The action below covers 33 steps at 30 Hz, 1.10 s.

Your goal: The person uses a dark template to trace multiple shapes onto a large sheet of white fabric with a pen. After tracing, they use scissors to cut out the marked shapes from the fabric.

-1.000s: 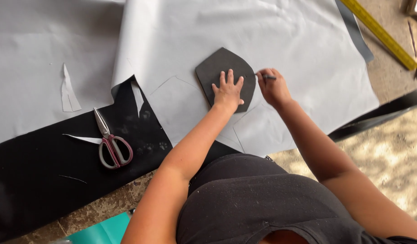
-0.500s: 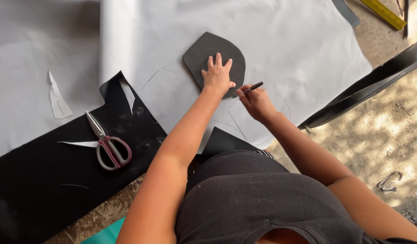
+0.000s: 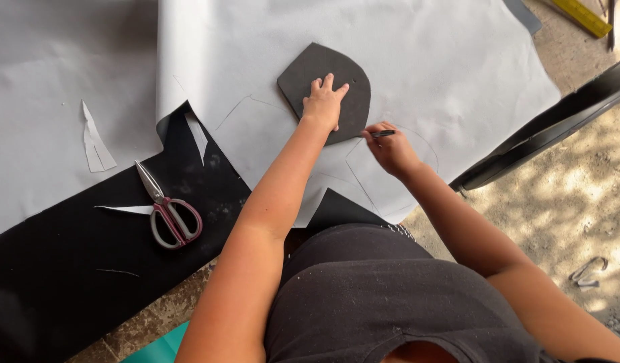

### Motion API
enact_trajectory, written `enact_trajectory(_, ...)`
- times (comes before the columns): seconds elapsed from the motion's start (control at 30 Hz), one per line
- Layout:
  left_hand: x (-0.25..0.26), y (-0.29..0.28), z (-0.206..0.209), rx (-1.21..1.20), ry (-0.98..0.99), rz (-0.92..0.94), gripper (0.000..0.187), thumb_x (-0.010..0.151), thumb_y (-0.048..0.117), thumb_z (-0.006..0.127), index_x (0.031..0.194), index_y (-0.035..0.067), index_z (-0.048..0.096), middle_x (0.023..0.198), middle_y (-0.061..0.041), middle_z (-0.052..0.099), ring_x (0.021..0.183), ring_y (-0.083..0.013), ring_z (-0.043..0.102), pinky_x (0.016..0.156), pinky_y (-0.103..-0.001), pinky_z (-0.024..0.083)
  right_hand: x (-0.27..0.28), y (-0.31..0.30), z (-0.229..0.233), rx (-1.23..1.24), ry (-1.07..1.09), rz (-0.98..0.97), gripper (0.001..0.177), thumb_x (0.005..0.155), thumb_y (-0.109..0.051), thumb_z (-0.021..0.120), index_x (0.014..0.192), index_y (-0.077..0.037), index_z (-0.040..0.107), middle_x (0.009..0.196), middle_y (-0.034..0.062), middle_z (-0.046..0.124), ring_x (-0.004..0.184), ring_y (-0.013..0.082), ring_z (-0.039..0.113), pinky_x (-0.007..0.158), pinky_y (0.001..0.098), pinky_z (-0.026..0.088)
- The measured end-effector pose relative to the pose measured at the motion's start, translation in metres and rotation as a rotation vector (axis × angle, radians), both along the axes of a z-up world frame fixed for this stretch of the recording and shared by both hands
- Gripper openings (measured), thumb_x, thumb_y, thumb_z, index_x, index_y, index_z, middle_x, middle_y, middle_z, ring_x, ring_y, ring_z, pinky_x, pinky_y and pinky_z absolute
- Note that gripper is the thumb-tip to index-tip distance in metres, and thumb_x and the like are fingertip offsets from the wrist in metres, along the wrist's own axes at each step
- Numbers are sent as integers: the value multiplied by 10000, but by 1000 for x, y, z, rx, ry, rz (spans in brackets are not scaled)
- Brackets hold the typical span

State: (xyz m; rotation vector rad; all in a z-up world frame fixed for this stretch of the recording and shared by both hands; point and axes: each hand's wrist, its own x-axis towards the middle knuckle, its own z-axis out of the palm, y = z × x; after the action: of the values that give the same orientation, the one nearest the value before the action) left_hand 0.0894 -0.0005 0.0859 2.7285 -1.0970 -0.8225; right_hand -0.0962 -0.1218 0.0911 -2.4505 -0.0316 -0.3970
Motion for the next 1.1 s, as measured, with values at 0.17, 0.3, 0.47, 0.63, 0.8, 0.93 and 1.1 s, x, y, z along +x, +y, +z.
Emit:
enact_trajectory(0.17, -1, 8, -4, -9, 12, 13, 1007, 656, 178, 973, 1531, 298, 488, 1643, -133, 260, 1494, -393, 291, 1027, -621, 523, 10, 38, -6, 20, -53, 48, 37, 1007, -119, 643, 986, -88, 646, 772, 107, 628, 741, 320, 669, 686, 398, 556)
enact_trajectory(0.3, -4, 26, 1, -100, 21, 52, 905, 749, 253, 932, 1538, 282, 490, 1700, -100, 188, 1548, -317, 248, 1109, -588, 452, 23, 52, 1, 19, -81, 162, 11, 978, -74, 650, 972, -66, 647, 784, 119, 665, 707, 325, 677, 690, 382, 569)
enact_trajectory(0.47, -51, 63, -42, -594, -157, 517, 521, 945, 107, 743, 1440, 114, 581, 1604, -220, 290, 1450, -411, 371, 1197, -616, 319, 16, -36, 17, 236, -52, -47, 146, 1036, -159, 574, 1163, -152, 647, 821, 55, 729, 711, 271, 710, 704, 398, 572)
enact_trajectory(0.63, -82, 14, -69, -694, -135, 623, 444, 975, 69, 643, 1410, 153, 613, 1597, -216, 318, 1372, -390, 493, 1133, -544, 417, 39, -93, -3, 40, 58, -239, 120, 1064, -220, 643, 1173, -181, 610, 1060, 138, 744, 946, 329, 707, 808, 436, 569)
enact_trajectory(0.8, -60, -73, -70, -703, -114, 341, 421, 969, 22, 644, 1383, 98, 642, 1649, -249, 282, 1497, -406, 365, 1217, -507, 367, 60, -163, -7, 15, 170, -305, 562, 824, -88, 854, 1272, -88, 515, 1408, 253, 591, 1154, 457, 585, 1000, 530, 475)
enact_trajectory(0.93, -47, -118, -85, -692, -120, 339, 436, 978, 35, 645, 1408, 107, 624, 1652, -229, 293, 1517, -379, 344, 1253, -477, 343, 71, -207, 2, 92, 265, -333, 567, 836, -56, 860, 1279, -87, 506, 1431, 229, 566, 1098, 428, 593, 931, 439, 555)
enact_trajectory(1.1, -60, -125, -82, -708, -298, 434, 362, 942, 111, 714, 1300, 107, 666, 1513, -131, 481, 1269, -264, 582, 1082, -401, 521, 83, -239, -16, 96, 223, -251, 625, 736, -125, 946, 1245, -105, 583, 1370, 164, 596, 1046, 356, 599, 827, 350, 599)
